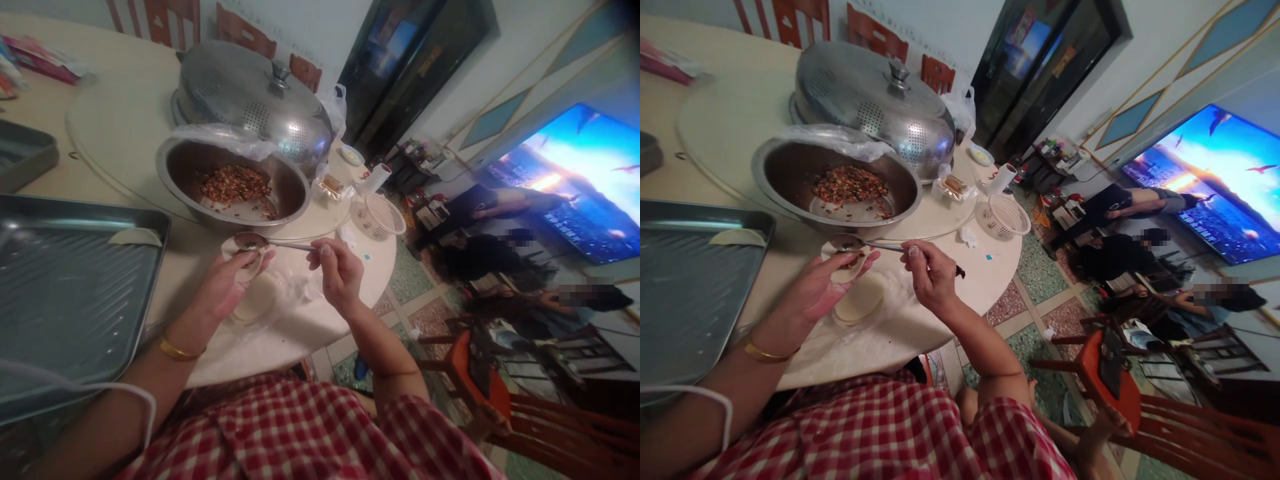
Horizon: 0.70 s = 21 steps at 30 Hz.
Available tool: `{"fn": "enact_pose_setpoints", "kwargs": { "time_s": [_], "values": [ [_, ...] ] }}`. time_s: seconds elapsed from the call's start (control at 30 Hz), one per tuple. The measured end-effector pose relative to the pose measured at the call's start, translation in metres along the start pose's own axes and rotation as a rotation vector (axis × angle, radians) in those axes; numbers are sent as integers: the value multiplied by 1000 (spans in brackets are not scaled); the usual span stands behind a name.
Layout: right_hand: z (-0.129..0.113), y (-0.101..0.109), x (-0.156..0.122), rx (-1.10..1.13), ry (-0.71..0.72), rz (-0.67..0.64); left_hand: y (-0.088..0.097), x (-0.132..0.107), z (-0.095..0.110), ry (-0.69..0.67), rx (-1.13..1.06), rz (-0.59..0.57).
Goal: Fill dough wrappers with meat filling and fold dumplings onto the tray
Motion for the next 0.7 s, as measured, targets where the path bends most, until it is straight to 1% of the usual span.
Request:
{"fn": "enact_pose_setpoints", "kwargs": {
  "time_s": [0.27,0.33,0.43,0.5,0.6,0.7],
  "values": [
    [19,-10,-2,37,-200,-64,1,2,1,0,-32,27],
    [21,-11,0,72,-247,-25,0,2,3,32,-37,35],
    [22,-10,5,127,-311,69,-1,1,8,92,-44,45],
    [22,-8,8,149,-341,99,-2,0,10,105,-50,61],
    [21,-6,10,158,-398,107,-3,-2,10,101,-50,60],
    [21,-5,12,172,-461,83,-3,-2,7,76,-55,14]
  ]
}}
Point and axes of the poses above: each hand's wrist, its own x-axis towards the middle knuckle, its own y-axis out of the back of the hand, z = x × y, the point moved 1 cm from there along x, towards the middle knuckle, and after that the axes turned 14 degrees about z, right-handed, at the moved point
